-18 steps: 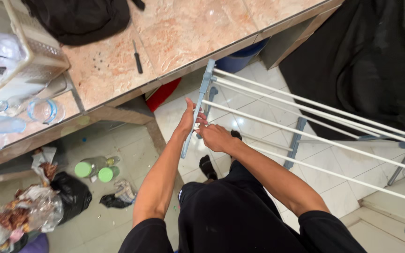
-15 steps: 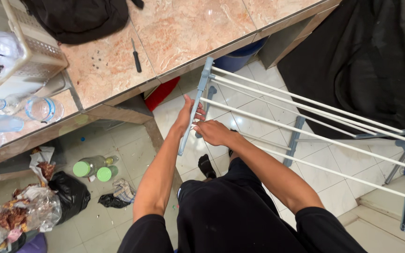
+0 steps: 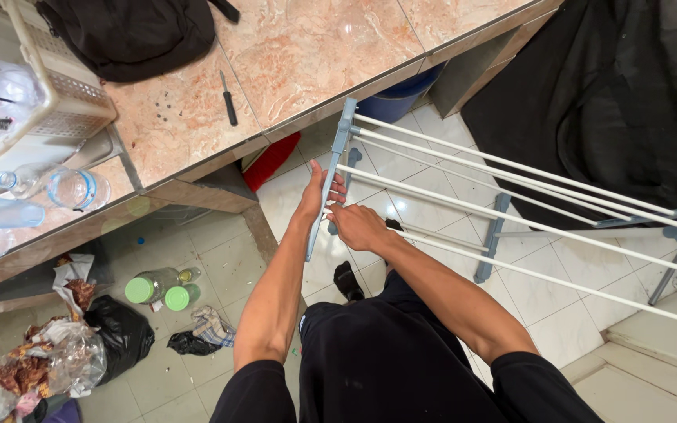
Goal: The person assembles a white metal clothes drying rack by inserting horizontal bars into the frame and securing them with a screwdriver. They tighten multiple screws at the joints to stabilize the structure.
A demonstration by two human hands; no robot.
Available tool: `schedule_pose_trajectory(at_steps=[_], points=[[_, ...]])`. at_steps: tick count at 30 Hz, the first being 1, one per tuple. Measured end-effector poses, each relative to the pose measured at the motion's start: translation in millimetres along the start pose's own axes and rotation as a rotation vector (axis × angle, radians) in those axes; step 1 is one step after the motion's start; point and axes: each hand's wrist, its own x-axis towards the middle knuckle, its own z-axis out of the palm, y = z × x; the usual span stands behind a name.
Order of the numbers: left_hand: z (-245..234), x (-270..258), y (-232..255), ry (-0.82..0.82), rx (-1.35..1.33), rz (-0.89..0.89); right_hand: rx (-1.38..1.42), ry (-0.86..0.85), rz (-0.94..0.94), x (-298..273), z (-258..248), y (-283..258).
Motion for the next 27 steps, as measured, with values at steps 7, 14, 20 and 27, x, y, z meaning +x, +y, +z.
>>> schedule_pose_trajectory(at_steps=[7, 14, 20, 27], points=[[-0.8, 5.0, -3.8, 0.181, 0.173, 0.035, -0.146, 0.093, -0.020, -8.3, 5.0, -4.8], [29.1, -44.5, 42.5, 0.674, 0.825, 0.808, 0.098, 0.148, 0.003, -16.0, -6.0, 4.6], [97.5, -89.9, 65.9, 0.560, 1.080, 1.025, 0.198, 0.370, -0.067, -62.7, -19.9, 46.2], [228.7, -85.6, 47.5, 0.017, 1.009, 1.126, 0.308, 0.822, 0.072, -170.2, -62.4, 146.7]])
